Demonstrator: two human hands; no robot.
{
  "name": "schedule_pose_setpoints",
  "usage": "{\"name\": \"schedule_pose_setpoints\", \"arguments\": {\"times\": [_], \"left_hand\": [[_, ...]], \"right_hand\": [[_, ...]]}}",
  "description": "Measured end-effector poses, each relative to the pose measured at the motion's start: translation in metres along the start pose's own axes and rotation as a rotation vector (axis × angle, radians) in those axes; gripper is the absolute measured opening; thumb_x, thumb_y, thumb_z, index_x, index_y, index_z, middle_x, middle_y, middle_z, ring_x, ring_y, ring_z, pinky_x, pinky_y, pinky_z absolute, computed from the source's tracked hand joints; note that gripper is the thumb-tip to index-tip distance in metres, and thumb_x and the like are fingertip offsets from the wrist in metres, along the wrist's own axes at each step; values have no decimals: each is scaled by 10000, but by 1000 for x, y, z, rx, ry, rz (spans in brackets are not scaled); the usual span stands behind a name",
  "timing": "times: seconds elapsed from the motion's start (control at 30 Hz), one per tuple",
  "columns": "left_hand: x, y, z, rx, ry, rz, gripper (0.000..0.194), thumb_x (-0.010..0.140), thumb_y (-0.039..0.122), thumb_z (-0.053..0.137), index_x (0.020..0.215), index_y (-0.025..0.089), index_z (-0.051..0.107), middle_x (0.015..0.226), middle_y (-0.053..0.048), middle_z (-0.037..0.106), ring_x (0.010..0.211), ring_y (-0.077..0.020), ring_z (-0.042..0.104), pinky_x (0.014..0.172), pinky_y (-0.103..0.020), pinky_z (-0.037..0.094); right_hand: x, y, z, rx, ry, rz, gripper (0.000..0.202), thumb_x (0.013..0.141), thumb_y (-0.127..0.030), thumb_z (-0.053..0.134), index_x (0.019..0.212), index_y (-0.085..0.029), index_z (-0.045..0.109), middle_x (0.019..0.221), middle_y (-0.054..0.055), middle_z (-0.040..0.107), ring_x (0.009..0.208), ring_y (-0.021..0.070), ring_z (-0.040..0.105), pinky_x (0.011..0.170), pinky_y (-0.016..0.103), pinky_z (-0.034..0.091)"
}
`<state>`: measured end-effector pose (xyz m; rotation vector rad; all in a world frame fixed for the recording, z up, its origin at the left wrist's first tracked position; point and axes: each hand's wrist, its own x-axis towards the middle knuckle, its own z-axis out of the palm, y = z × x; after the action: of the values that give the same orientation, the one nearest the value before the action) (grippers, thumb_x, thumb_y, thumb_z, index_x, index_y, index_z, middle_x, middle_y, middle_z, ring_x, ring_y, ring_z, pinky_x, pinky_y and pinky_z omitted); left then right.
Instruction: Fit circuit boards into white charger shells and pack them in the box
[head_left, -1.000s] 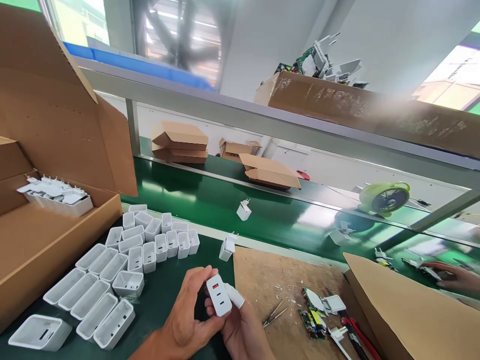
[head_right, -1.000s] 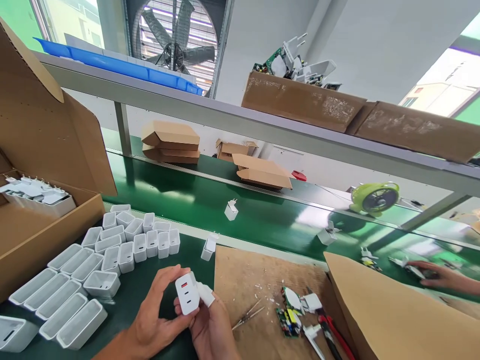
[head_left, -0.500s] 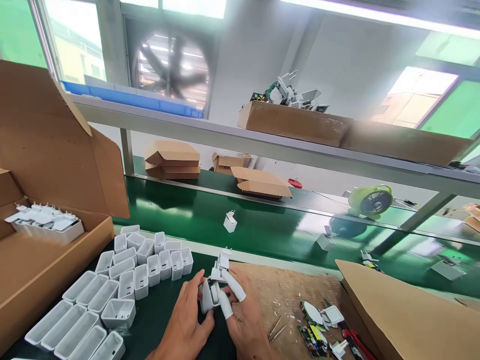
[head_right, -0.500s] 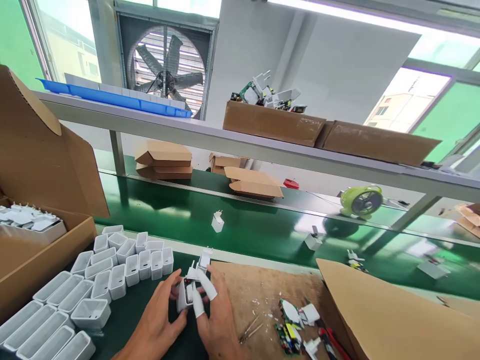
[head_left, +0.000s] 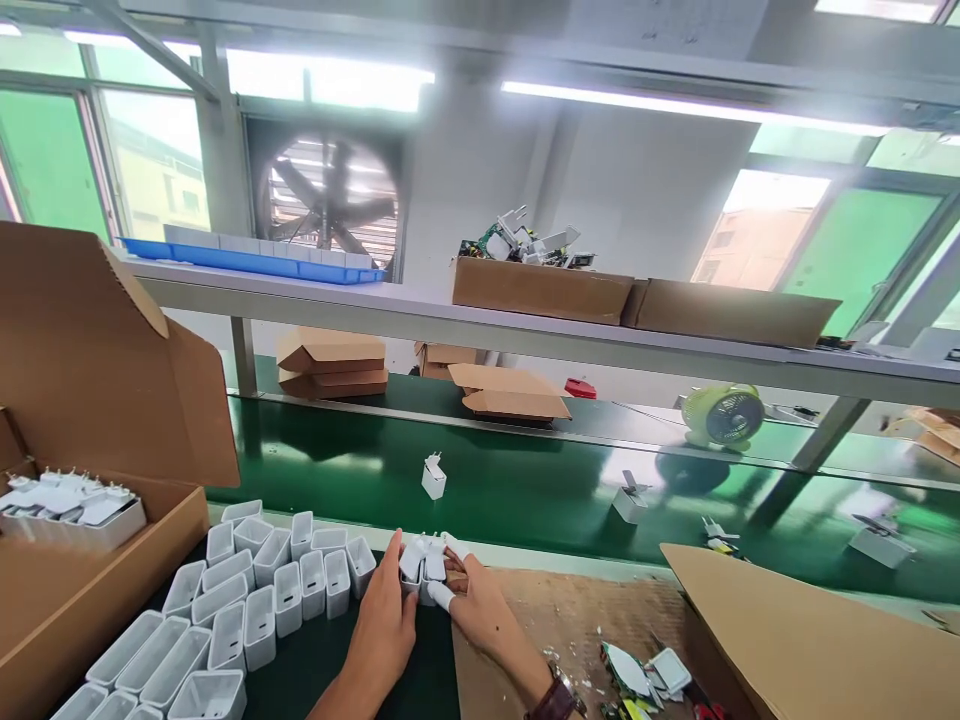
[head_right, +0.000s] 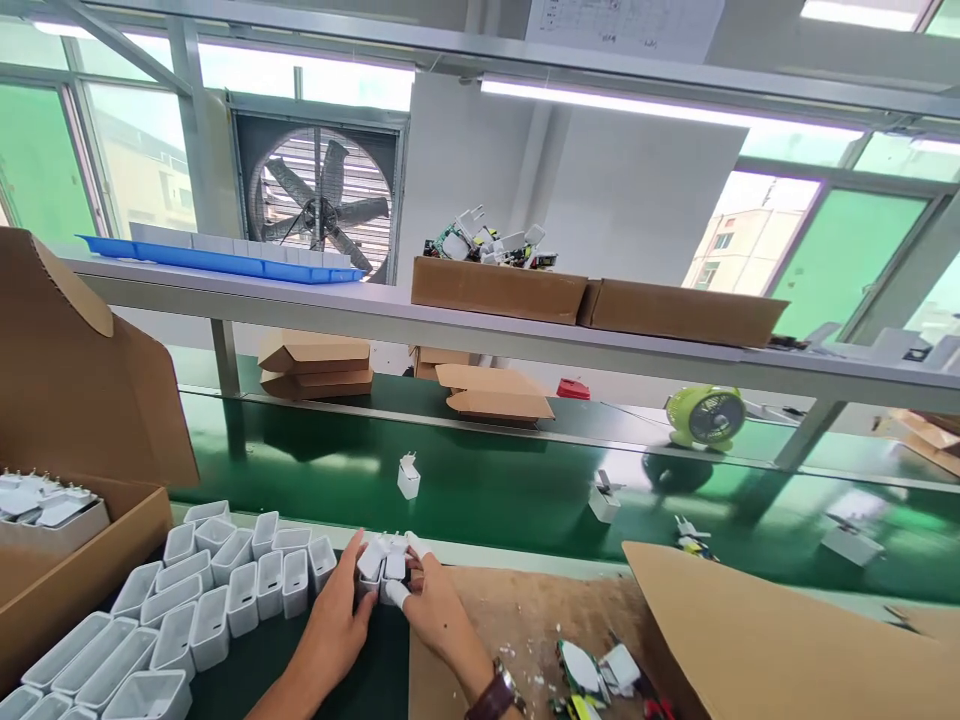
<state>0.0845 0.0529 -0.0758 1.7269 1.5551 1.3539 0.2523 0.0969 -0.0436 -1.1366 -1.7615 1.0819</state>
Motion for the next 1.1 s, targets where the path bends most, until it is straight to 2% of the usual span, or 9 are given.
{"name": "schedule_pose_setpoints", "arguments": {"times": [0.13,0.23,0.4,0.53,0.67,0.77,0.83,0.97,1.1], "left_hand": [[-1,3,-3,50,-17,44,534,974,174,395,1496,196,504,1589,-151,530,1459,-300,537,1181,-513,485],[-5,1,-5,163,-31,117,492,1027,184,340,1470,212,553,1638,-135,482,1444,-280,561,1145,-468,536],[-2,-7,-4,522,-12,285,495,1040,121,344,1474,206,566,1559,-118,589,1363,-222,642,1090,-348,588],[2,-6,-1,626,-33,290,534,962,4,389,1403,185,628,1467,-149,652,1298,-277,684,1018,-389,631],[-3,5,1,728,-62,260,760,799,-148,395,1480,149,553,1320,-180,676,1163,-302,715,801,-332,669],[-8,15,-2,782,-82,252,785,777,-179,416,1489,129,539,1211,-158,674,1104,-292,693,813,-333,651],[-8,20,-5,808,-96,251,728,812,-177,422,1468,109,558,1199,-160,665,1099,-295,677,893,-392,638],[-1,30,-10,832,-143,235,673,832,-171,429,1439,72,587,1210,-179,674,1137,-318,670,970,-452,613],[2,45,-20,794,-205,218,647,827,-143,478,1408,106,616,1247,-164,688,1140,-299,701,947,-396,630]], "right_hand": [[1,-5,-5,-5,-23,-12,607,924,-538,639,1433,-208,609,1315,146,731,1205,307,701,1080,484,541],[0,-9,-3,-56,0,-15,556,959,-562,565,1370,-198,659,1293,157,732,1215,318,685,1118,495,503],[3,-15,-3,-193,16,-10,403,973,-364,478,1281,-201,681,1276,139,722,1174,285,679,1080,445,516],[10,-20,-9,-369,9,37,257,863,-146,484,1013,-180,691,1025,116,742,952,275,683,892,406,544],[15,-25,-11,-523,0,70,206,828,-39,494,865,-192,628,955,88,696,889,242,628,849,370,493],[16,-28,-9,-579,-34,72,142,896,-51,578,902,-180,636,988,52,683,927,220,631,904,387,499],[17,-29,-8,-592,-54,76,15,962,-154,654,967,-168,656,1032,40,682,960,219,646,919,417,524],[20,-33,-5,-571,-109,107,180,1037,-339,664,1091,-168,678,1059,40,706,881,188,692,803,373,598],[13,-44,-9,-574,-164,134,201,1063,-324,627,1153,-153,680,973,26,746,723,146,713,674,298,613]]}}
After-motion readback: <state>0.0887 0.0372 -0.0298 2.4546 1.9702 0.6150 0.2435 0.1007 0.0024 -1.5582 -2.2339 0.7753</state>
